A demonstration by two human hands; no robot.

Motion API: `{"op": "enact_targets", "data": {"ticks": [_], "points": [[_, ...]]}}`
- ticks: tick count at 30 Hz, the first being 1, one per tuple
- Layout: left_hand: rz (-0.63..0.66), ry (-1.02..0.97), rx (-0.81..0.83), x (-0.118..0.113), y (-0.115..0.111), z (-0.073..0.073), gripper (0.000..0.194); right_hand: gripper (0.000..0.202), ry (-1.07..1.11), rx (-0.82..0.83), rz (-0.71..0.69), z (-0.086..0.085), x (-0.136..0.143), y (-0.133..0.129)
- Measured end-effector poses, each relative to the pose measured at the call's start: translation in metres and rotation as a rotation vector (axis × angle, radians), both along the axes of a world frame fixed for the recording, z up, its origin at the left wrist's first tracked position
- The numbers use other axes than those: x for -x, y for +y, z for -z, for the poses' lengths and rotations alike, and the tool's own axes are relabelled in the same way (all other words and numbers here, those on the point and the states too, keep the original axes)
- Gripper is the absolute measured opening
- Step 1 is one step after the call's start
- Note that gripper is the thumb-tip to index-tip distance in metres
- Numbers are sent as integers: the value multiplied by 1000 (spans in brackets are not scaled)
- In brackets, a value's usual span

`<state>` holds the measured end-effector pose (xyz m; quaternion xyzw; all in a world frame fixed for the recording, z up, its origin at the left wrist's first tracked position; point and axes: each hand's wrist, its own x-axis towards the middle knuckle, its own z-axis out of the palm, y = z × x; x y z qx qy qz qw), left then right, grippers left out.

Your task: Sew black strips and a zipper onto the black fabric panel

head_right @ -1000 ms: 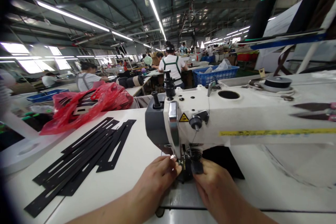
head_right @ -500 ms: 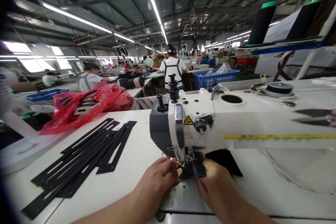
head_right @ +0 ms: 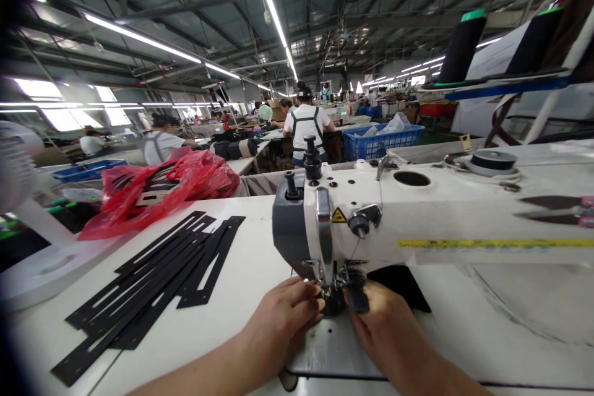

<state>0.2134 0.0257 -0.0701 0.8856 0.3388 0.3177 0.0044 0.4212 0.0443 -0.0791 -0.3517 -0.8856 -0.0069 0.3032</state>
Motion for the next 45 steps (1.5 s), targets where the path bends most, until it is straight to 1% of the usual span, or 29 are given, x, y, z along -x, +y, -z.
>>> {"op": "enact_targets", "data": {"ticks": [4,8,13,18,21,26,34,39,45], "points": [[-17,12,18,1,2,2,11,25,15,-10,12,2,0,2],[-11,-8,-4,1,2,3,10,24,56,-28,3,5,0,3],[-19,-8,4,1,2,3,11,24,31,-16,11,7,-2,4],[-27,-17,-2,1,4,7,11,23,38,27,21,7,-3,6],[-39,12,-3,1,5,9,9,23,35,28,11,6,-3,7],[-55,44,1,1,5,8,8,24,29,22,0,7,-3,7],[-19,59,-2,4,7,5,14,26,37,28,7,3,-1,7],[-25,91,-5,5,9,8,13,27,36,28,3,2,-1,7],[-44,96,-19,4,9,11,12,26,49,58,23,5,-3,7]]}}
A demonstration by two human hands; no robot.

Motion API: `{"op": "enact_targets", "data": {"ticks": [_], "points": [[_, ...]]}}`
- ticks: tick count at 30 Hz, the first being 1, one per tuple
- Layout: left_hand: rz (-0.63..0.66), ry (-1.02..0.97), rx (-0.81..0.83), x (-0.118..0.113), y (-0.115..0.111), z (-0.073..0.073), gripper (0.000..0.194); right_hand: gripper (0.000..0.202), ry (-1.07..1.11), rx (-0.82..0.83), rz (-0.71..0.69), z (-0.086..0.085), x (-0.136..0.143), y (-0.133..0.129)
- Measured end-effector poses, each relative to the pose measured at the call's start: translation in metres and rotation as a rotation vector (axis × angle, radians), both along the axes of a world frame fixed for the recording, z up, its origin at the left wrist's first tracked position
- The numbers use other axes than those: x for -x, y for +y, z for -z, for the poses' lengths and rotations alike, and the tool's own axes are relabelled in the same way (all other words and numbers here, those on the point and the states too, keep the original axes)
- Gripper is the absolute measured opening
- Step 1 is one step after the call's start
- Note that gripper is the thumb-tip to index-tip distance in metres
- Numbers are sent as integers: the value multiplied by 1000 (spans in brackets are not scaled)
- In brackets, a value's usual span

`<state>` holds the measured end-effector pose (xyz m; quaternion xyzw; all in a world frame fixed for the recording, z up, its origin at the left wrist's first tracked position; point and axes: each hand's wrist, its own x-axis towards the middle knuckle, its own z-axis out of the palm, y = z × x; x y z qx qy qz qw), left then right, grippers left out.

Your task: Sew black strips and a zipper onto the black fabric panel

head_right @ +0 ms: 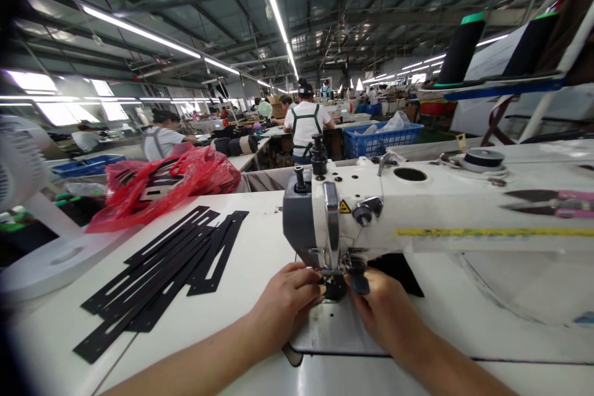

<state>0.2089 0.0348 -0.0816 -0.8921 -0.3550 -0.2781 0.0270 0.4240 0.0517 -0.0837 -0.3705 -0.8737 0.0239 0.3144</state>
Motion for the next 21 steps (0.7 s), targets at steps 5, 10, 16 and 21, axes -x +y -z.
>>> {"op": "enact_targets", "data": {"ticks": [5,10,16,21], "points": [[0,-18,2,0,-1,1,11,26,15,29,20,0,-3,1],[11,-24,21,2,-1,1,12,26,15,37,21,-1,-4,2],[8,14,37,2,-2,-3,13,23,1,-2,2,2,-4,2],[11,64,15,2,-3,-5,14,25,-25,-47,-27,2,-2,1]]}}
